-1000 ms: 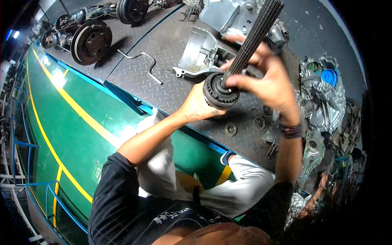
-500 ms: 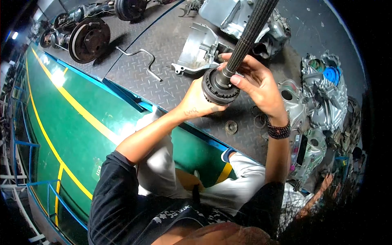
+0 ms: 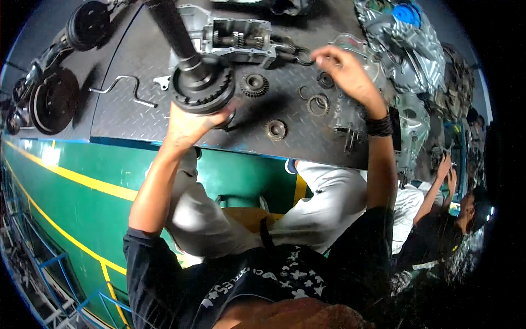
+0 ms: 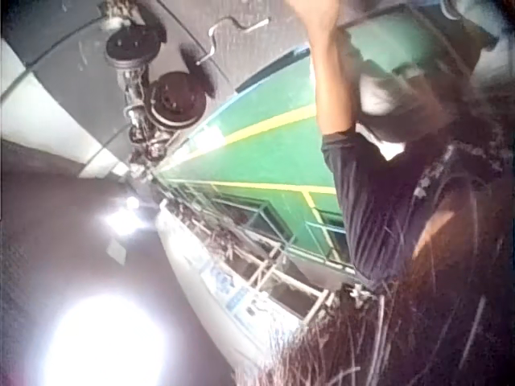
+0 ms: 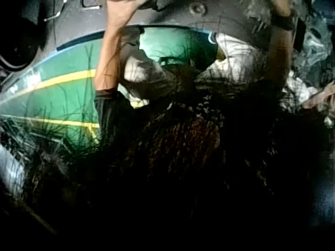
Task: The person places gear wheels and rings onto a metal shaft by hand, then removes them and picks up other gears from the workbench to place them on the shaft.
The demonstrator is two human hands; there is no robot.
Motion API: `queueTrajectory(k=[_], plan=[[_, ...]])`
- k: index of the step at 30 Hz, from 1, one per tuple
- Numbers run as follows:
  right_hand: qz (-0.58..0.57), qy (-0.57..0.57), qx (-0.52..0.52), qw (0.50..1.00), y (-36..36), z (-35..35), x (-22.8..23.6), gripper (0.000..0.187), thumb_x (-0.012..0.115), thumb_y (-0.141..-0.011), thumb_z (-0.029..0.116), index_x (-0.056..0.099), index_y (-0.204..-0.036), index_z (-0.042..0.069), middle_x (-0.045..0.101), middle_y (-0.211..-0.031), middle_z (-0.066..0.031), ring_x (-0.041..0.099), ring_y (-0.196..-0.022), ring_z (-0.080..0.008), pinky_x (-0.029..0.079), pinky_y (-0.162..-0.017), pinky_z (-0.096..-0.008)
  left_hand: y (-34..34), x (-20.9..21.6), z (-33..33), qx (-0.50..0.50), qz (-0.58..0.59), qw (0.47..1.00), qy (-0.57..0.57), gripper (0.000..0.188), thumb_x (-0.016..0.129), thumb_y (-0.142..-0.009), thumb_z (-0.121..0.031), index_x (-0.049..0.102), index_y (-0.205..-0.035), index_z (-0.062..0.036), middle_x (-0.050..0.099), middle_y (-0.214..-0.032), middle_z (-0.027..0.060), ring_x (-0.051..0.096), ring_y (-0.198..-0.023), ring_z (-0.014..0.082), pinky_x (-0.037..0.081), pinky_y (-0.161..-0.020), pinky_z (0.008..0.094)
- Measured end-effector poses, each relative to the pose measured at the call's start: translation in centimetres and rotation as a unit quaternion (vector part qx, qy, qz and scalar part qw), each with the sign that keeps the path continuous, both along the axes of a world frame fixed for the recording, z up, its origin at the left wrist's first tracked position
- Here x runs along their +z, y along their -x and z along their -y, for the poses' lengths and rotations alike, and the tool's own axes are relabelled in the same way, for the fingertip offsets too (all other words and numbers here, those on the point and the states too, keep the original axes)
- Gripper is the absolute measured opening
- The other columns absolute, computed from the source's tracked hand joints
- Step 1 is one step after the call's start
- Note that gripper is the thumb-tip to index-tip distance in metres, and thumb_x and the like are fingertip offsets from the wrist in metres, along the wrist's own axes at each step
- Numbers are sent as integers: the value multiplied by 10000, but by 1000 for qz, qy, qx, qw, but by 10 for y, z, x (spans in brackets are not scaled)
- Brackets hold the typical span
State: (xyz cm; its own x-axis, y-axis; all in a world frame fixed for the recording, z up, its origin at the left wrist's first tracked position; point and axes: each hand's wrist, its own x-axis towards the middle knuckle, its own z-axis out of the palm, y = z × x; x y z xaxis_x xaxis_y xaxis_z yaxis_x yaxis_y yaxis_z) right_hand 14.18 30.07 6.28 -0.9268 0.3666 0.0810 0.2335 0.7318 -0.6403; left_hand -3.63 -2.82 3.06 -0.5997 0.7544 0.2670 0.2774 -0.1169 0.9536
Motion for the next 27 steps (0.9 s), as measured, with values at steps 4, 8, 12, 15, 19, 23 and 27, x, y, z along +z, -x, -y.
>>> queueTrajectory(k=[4,8,12,15,19,23,27], plan=[[107,-16,-1,994,-35,-21,-67,162,681,-969,130,707,-1120,76,681,-1166,-119,655,-1113,-290,518,-971,-396,4,-2,1,-45,-72,996,33,403,783,-807,-73,633,-1177,-19,693,-1064,77,674,-996,208,550,-942,378],[161,-84,9,983,-44,-23,-107,223,741,-920,109,670,-1131,98,597,-1197,-143,598,-1192,-344,484,-1012,-418,-9,5,1,-43,-19,998,40,423,783,-802,-70,626,-1192,-27,689,-1068,78,670,-1021,209,546,-959,383],[146,-96,30,984,-43,-21,-111,275,763,-867,53,630,-1105,91,571,-1160,-174,592,-1156,-391,497,-951,-454,-7,3,0,-34,-41,996,64,434,792,-797,-67,625,-1196,-31,687,-1076,74,669,-1026,200,546,-963,372],[76,-103,52,990,-44,-12,-122,216,730,-859,19,648,-1054,64,613,-1024,-167,653,-969,-380,524,-823,-453,-7,4,1,-55,-28,997,56,455,797,-808,-79,608,-1219,-27,685,-1074,76,661,-1023,203,547,-950,369],[33,-16,90,995,-26,7,-104,197,725,-894,23,668,-1082,14,615,-890,-92,598,-720,-198,492,-669,-322,-10,4,4,-23,-101,991,81,453,784,-800,-91,606,-1212,-29,684,-1071,80,658,-1003,208,546,-938,374],[73,28,51,996,-21,17,-94,248,704,-933,35,665,-1176,3,708,-1060,-134,692,-798,-211,544,-733,-347,-17,4,6,-32,-52,996,71,450,821,-800,-96,676,-1226,-100,718,-1152,42,682,-1064,201,547,-972,374],[96,246,85,961,-27,3,-95,307,638,-1010,87,632,-1312,28,729,-1242,-78,724,-975,-201,587,-876,-329,-11,-2,8,-46,-12,997,61,488,834,-823,-79,658,-1277,-36,726,-1214,69,677,-1131,188,524,-1022,352]])
